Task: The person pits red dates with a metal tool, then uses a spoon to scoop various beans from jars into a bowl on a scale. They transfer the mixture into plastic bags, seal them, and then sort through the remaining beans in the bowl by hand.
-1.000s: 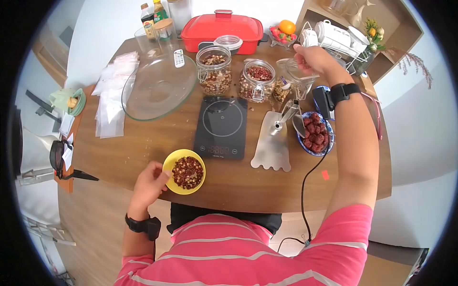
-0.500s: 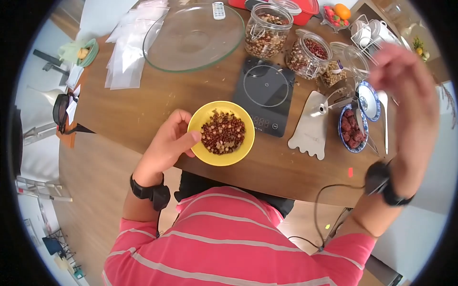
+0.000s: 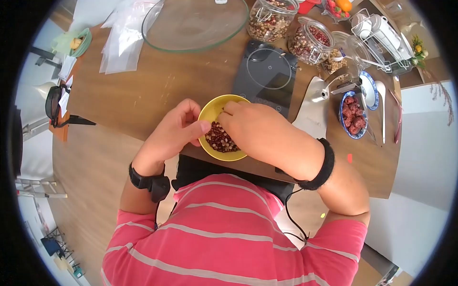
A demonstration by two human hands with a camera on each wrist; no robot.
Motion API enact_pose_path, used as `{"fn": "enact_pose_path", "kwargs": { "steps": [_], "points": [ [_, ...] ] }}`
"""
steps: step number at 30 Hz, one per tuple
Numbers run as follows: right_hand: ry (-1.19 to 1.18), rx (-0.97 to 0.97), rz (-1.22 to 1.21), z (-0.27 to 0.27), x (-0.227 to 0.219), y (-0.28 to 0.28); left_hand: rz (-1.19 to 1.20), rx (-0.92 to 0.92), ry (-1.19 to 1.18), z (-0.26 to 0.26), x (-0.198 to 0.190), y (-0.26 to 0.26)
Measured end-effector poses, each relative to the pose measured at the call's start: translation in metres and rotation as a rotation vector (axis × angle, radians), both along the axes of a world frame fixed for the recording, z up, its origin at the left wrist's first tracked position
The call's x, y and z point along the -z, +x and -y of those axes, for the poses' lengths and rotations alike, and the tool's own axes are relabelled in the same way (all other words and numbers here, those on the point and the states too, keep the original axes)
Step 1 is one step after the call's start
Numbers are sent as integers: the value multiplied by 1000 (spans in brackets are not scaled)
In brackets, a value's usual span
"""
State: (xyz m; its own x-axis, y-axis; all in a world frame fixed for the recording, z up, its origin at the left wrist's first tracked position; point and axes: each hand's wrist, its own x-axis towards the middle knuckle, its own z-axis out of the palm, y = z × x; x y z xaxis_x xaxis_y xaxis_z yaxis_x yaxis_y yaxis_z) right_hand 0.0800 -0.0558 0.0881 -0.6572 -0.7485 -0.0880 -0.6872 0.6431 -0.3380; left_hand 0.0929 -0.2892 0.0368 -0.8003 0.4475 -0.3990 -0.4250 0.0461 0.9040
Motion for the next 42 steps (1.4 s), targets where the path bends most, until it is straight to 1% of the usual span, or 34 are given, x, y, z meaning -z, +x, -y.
{"fn": "enact_pose_path", "kwargs": {
  "steps": [1,3,4,6,7,9,11,12,13,15,16,18,19,21,22,24,25,27,28,30,31,33,34,35,36,38,39,40,41,42],
  "points": [
    [1,-2,7,2,3,-1,2,-1,12,1,3,0],
    [-53,44,127,4,8,-5,5,-3,25,5,9,0],
    [-52,43,131,6,12,-5,16,17,47,6,11,0],
    [-138,34,257,10,18,-4,28,38,70,9,14,-2],
    [-138,35,261,11,19,-3,22,43,63,9,15,-2],
    [-193,44,472,13,19,-2,21,49,56,10,17,-4],
    [-152,54,528,15,15,-3,-25,-27,1,10,20,-4],
    [-112,64,578,16,13,-4,-24,-27,2,10,20,-4],
    [-111,64,579,17,11,-7,5,-33,-11,9,19,-5],
    [-101,139,826,19,9,-15,34,-39,-24,8,19,-5],
    [-100,137,825,20,8,-18,45,-39,-22,8,20,-4],
    [-159,214,1070,24,7,-22,54,-43,-21,7,21,-3],
    [-158,209,1070,23,11,-22,51,-59,-3,5,22,-2],
    [-280,287,1165,21,26,-20,43,-77,14,6,26,-1],
    [-279,285,1161,21,30,-18,3,-75,-9,8,29,-1],
    [-532,403,1354,22,35,-15,-39,-74,-29,9,32,-2],
    [-531,402,1350,21,37,-15,-51,-94,-32,10,32,-2],
    [-682,519,1465,18,40,-16,-67,-113,-34,10,31,-2],
    [-683,519,1458,15,42,-17,-69,-121,-77,9,28,-2],
    [-837,625,1592,9,45,-16,-74,-126,-117,7,25,-1],
    [-839,628,1585,7,45,-14,-67,-101,-143,8,25,-2],
    [-960,701,1501,4,44,-7,-64,-72,-167,7,25,-2],
    [-962,703,1496,2,42,-4,-70,-115,-149,7,26,0],
    [-1040,695,1517,0,40,-2,-76,-158,-133,7,28,1],
    [-1119,684,1538,-1,39,0,-80,-155,-133,7,28,2],
    [-1154,705,1519,-1,39,5,-170,-268,-179,7,28,5],
    [-1187,726,1504,-1,39,7,-174,-265,-181,6,25,8],
    [-1193,724,1502,-1,40,10,-453,-319,-341,5,18,11],
    [-1253,709,1484,-2,42,12,-735,-369,-498,4,12,13],
    [-1312,694,1467,-2,43,15,-739,-365,-501,1,5,14]
  ]
}}
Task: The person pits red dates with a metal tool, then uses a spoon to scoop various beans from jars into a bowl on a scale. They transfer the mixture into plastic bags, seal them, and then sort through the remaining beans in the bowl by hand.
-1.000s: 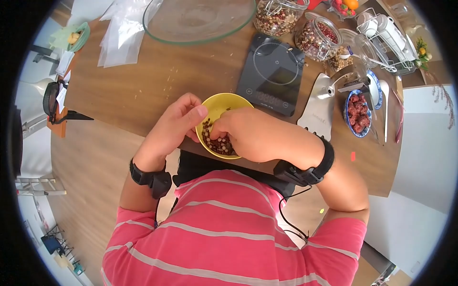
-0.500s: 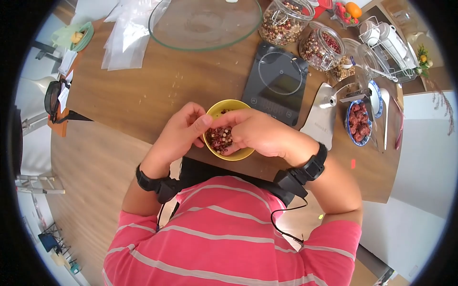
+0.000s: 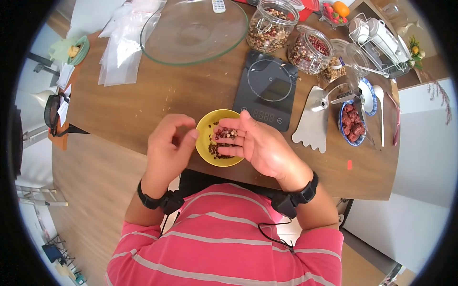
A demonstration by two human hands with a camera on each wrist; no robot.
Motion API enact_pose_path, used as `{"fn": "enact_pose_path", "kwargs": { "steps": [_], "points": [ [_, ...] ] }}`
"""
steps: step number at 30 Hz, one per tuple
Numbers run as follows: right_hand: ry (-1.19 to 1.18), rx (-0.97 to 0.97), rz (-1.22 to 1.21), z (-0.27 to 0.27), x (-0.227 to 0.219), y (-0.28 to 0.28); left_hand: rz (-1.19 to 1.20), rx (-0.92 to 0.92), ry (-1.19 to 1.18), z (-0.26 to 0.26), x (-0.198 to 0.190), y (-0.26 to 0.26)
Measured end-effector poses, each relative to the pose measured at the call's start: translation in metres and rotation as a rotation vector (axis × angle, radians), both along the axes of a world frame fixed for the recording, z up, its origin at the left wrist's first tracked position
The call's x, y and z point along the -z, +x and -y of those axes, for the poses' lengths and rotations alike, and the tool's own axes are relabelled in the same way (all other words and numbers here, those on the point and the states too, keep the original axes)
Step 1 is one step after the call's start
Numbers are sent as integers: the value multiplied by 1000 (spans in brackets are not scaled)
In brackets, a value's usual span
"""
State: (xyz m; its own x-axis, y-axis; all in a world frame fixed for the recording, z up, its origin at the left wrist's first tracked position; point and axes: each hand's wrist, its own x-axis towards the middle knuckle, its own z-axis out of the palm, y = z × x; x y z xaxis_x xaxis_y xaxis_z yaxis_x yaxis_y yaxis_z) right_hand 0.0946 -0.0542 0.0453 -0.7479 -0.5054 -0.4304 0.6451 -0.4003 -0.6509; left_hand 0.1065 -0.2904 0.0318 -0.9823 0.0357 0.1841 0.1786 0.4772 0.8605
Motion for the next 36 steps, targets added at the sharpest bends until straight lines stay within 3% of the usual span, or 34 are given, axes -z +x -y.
{"fn": "enact_pose_path", "kwargs": {
  "steps": [2,6,16,21,30,36],
  "points": [
    [-36,30,-6,3,1,5,-143,175,-22,-8,-11,1],
    [-129,43,-33,4,8,10,-224,270,-264,-26,-17,-2],
    [-161,96,-52,2,12,23,-203,266,-312,-34,-10,-4],
    [85,93,-68,1,0,27,-186,245,-317,-31,-11,-3],
    [327,43,-201,3,-6,21,-187,320,-274,-35,-17,-1],
    [326,60,-205,4,-3,18,-166,374,-288,-32,-15,-1]
  ]
}}
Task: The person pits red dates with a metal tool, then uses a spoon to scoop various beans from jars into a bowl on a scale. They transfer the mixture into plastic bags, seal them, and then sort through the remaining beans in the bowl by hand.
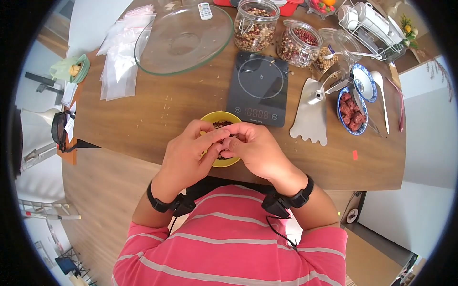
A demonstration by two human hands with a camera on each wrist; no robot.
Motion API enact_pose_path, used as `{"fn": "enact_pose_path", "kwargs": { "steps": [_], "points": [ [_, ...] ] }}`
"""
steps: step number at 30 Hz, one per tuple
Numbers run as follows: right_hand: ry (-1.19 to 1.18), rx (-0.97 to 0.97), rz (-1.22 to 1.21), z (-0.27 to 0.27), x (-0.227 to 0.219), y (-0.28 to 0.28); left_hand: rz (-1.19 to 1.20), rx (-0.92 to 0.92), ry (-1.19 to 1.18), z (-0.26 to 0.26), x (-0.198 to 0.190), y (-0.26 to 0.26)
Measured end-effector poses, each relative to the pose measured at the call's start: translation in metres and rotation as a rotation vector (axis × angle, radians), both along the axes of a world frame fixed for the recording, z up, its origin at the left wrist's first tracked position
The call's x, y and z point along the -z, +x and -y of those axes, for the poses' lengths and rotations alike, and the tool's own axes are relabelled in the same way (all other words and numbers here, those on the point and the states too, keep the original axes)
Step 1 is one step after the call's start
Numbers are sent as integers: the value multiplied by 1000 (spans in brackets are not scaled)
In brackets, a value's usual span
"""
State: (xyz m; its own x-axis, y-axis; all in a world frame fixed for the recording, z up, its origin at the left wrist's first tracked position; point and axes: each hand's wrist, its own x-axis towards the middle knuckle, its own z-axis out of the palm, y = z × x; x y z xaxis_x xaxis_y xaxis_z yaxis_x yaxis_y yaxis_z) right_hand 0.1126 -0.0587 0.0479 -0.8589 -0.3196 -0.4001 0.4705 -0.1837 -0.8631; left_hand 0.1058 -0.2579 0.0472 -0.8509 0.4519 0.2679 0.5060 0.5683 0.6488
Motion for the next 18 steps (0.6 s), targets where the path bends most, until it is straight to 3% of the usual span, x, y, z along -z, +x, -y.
{"fn": "enact_pose_path", "kwargs": {
  "steps": [7,10,12,13,15,16,18],
  "points": [
    [125,-65,-17,3,-5,-4,-18,10,10,5,0,-2],
    [299,-108,-99,3,-8,-5,18,-35,83,6,1,0],
    [482,-184,-163,2,-11,-7,236,-82,191,11,6,1],
    [484,-188,-164,3,-13,-7,236,-86,193,13,9,3],
    [447,-106,-177,5,-16,-6,595,-168,536,17,14,5],
    [449,-109,-178,5,-15,-7,594,-171,540,19,13,4],
    [370,-60,-129,4,-13,-7,902,-84,936,24,7,3]
  ]
}}
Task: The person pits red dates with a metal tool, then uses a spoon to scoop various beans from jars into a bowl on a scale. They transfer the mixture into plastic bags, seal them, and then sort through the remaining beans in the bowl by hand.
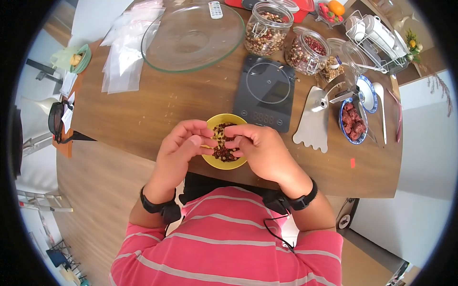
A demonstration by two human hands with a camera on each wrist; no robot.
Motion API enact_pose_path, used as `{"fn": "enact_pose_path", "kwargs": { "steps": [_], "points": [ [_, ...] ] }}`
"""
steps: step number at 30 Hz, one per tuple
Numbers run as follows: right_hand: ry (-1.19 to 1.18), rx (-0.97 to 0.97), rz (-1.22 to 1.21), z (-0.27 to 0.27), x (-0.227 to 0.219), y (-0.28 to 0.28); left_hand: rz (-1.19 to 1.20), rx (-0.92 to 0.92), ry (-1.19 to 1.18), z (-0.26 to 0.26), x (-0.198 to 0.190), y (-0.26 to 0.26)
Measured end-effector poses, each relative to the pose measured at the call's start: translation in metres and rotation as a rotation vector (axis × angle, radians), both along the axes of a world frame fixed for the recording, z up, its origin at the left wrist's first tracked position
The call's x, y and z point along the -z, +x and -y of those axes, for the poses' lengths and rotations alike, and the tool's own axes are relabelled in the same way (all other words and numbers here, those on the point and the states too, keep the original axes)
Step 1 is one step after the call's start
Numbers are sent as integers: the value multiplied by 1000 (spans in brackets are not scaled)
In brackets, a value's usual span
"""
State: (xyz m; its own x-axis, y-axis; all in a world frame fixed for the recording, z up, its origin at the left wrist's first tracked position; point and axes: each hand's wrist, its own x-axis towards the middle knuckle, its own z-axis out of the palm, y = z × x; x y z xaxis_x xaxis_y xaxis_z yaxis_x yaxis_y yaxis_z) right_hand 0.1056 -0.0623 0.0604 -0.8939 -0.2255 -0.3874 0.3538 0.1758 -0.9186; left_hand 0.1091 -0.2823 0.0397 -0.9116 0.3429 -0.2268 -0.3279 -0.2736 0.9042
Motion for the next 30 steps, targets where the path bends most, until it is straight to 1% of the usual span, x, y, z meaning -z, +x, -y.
{"fn": "enact_pose_path", "kwargs": {
  "steps": [1,3,4,6,7,9,10,12,13,15,16,18,21,25,27,28,30],
  "points": [
    [2,-5,1,0,-2,0,1,-5,2,1,-2,1],
    [-141,13,20,-2,-7,-1,66,-13,156,2,-6,1],
    [-139,10,19,-3,-8,-1,65,-16,158,1,-10,3],
    [-329,-27,115,-5,-10,-2,193,-50,285,-2,-17,6],
    [-328,-29,116,-4,-8,-2,193,-52,286,-3,-14,7],
    [-538,-42,154,-1,-2,-1,339,37,487,-6,-2,7],
    [-537,-43,154,3,-4,-2,339,37,488,-7,0,5],
    [-605,-98,143,12,-11,-4,310,216,611,-10,4,0],
    [-602,-101,143,14,-10,-4,307,214,615,-12,9,1],
    [-621,-64,40,17,-5,-2,360,95,647,-16,16,3],
    [-619,-67,42,18,-4,-2,361,92,649,-18,15,4],
    [-635,-52,38,19,-4,-2,432,-17,640,-22,14,3],
    [-618,-16,5,21,-6,-1,403,6,674,-21,16,4],
    [-591,-26,-31,22,-11,0,399,18,702,-21,15,3],
    [-487,-78,-98,21,-13,2,426,-5,652,-22,5,3],
    [-487,-78,-98,21,-12,3,426,-5,652,-21,8,3],
    [-362,-121,-196,20,-11,5,383,51,689,-19,16,3]
  ]
}}
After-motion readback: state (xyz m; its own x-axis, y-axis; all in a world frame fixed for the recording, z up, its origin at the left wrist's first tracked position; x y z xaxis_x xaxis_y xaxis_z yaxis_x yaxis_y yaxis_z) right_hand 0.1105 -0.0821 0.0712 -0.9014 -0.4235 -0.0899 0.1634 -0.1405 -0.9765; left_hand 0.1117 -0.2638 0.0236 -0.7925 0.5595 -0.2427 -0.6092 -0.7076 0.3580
